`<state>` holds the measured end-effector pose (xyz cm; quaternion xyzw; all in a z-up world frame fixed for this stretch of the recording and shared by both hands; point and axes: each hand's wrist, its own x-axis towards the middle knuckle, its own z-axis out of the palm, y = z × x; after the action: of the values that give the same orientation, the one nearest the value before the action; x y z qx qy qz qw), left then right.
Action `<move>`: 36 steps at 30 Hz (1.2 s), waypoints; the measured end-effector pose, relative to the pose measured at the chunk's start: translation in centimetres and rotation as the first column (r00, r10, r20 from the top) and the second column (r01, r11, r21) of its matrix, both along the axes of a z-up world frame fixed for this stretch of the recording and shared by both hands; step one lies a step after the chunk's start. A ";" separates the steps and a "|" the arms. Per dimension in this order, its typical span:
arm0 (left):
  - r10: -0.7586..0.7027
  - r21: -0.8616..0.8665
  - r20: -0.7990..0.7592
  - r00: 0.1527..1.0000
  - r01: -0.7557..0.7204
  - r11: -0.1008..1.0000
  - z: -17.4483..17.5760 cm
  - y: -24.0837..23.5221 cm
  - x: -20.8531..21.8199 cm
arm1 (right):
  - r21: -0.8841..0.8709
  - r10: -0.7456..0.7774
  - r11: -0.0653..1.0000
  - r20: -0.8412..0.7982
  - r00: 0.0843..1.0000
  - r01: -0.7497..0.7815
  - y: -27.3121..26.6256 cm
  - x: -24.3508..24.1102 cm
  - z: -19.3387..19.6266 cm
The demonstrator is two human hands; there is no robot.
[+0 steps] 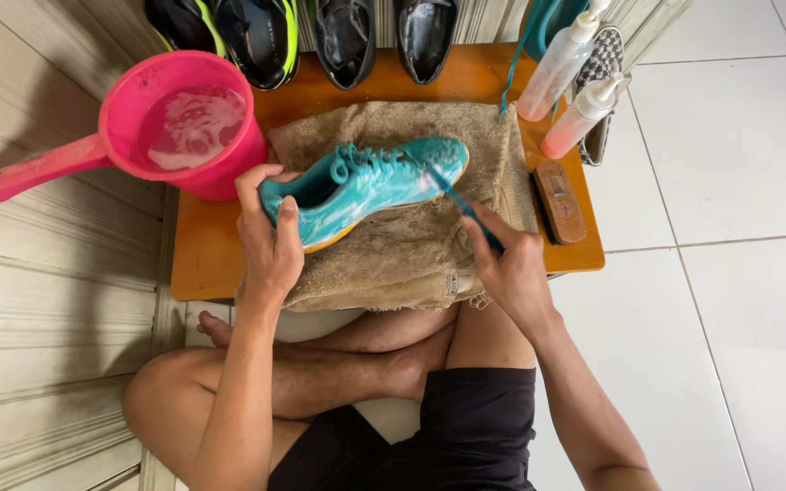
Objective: The person scrubs a turquoise and yellow soccer shoe with a toothbrush and soapy water. They repeatedly dip the brush into a pink bucket and scrub various parts of the shoe, including the upper, sole, and laces, while the shoe rests on a towel.
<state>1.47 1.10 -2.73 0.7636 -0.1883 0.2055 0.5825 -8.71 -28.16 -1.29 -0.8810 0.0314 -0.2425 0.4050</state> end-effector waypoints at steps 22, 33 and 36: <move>0.036 0.004 -0.076 0.996 -0.036 0.999 -4.6 1.5 0.5 | 0.065 -0.077 0.995 -0.077 0.994 0.082 -2.0 -0.5 -1.5; 0.031 -0.013 -0.096 0.995 -0.033 0.999 -1.9 0.4 -0.3 | -0.014 -0.107 0.994 -0.102 0.989 0.106 -2.6 0.0 -0.2; 0.019 0.004 -0.094 0.995 -0.019 1.000 -1.3 0.5 -0.6 | -0.097 -0.076 0.993 -0.094 0.993 0.067 -3.3 1.7 -0.4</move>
<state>0.86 1.56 -4.01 0.7751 -0.1537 0.1746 0.5875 -7.03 -31.41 -1.68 -0.9080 0.0713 -0.2150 0.3524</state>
